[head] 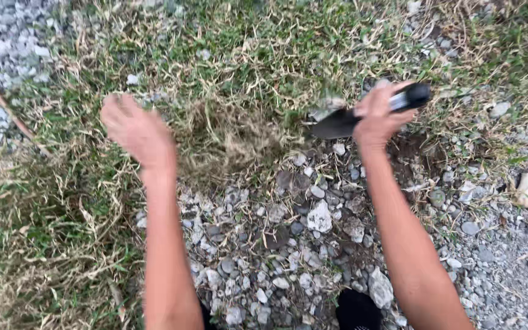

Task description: The person uses a small hand trowel to loosen soil and pull weeds from a gravelly patch with sparse grass. They repeatedly scrape the ground, lift clumps of grass and roots, and discard them to the side.

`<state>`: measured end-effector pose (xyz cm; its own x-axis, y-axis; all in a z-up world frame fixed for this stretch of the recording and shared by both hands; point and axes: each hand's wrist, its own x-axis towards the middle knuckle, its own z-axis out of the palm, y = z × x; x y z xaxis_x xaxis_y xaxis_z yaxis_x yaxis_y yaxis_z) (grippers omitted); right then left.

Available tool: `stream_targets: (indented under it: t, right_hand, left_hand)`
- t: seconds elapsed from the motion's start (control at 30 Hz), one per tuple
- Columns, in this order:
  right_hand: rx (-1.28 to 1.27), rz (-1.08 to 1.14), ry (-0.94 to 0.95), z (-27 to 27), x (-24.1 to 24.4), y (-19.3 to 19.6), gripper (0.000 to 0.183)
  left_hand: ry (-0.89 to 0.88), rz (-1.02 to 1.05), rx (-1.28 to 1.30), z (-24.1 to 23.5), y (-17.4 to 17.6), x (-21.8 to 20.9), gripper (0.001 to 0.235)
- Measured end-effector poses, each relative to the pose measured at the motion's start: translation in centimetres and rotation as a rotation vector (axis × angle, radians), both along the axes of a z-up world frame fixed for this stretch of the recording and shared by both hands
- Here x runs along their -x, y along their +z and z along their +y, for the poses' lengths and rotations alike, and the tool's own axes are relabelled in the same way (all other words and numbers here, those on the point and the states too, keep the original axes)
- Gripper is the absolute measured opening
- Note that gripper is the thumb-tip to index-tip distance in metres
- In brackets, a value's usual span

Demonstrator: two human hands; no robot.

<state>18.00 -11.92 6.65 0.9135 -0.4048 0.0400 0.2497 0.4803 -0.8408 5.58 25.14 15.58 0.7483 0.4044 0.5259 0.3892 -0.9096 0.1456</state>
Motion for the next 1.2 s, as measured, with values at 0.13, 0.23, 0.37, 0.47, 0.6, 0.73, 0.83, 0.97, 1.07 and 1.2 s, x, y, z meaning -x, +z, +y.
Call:
stream_targets:
  t: [0.13, 0.23, 0.37, 0.47, 0.6, 0.73, 0.83, 0.97, 1.07, 1.2]
  right_hand:
    - [0.005, -0.01, 0.102, 0.9, 2.4, -1.2, 0.02]
    - [0.16, -0.121, -0.007, -2.3, 2.4, -0.3, 0.019]
    - [0.122, -0.336, 0.039, -6.7, 0.9, 2.5, 0.014]
    - [0.118, -0.302, -0.036, -8.3, 0.5, 4.5, 0.021]
    - [0.096, -0.374, 0.041, -6.7, 0.6, 6.3, 0.011]
    - [0.185, -0.388, 0.1, -2.2, 1.9, 6.4, 0.039]
    - [-0.113, 0.005, 0.287, 0.1, 2.7, 4.5, 0.018]
    - [0.244, -0.268, 0.276, -2.9, 2.6, 1.4, 0.028]
    - [0.067, -0.452, 0.303, -4.4, 1.2, -0.1, 0.021]
    - [-0.242, -0.148, 0.401, -3.6, 2.7, -1.7, 0.021]
  left_hand:
    - [-0.532, 0.099, 0.166, -15.0, -6.0, -2.4, 0.015]
    - [-0.569, 0.377, 0.255, -25.3, -12.6, -4.1, 0.014]
    - [-0.27, 0.402, 0.118, -30.3, -17.4, -2.8, 0.049]
    - [-0.254, 0.459, 0.212, -31.2, -18.5, -1.1, 0.012]
    - [-0.27, 0.514, 0.452, -31.1, -19.9, 0.3, 0.014]
    - [-0.277, 0.623, 0.673, -31.4, -20.7, 1.3, 0.028]
    - [-0.343, 0.421, 0.521, -31.1, -20.7, 2.2, 0.019]
    - [-0.352, 0.373, 0.342, -31.8, -21.1, 4.3, 0.01]
    - [-0.326, 0.381, 0.274, -31.4, -21.8, 3.8, 0.008]
    - [-0.288, 0.547, 0.353, -31.1, -22.4, 5.7, 0.015]
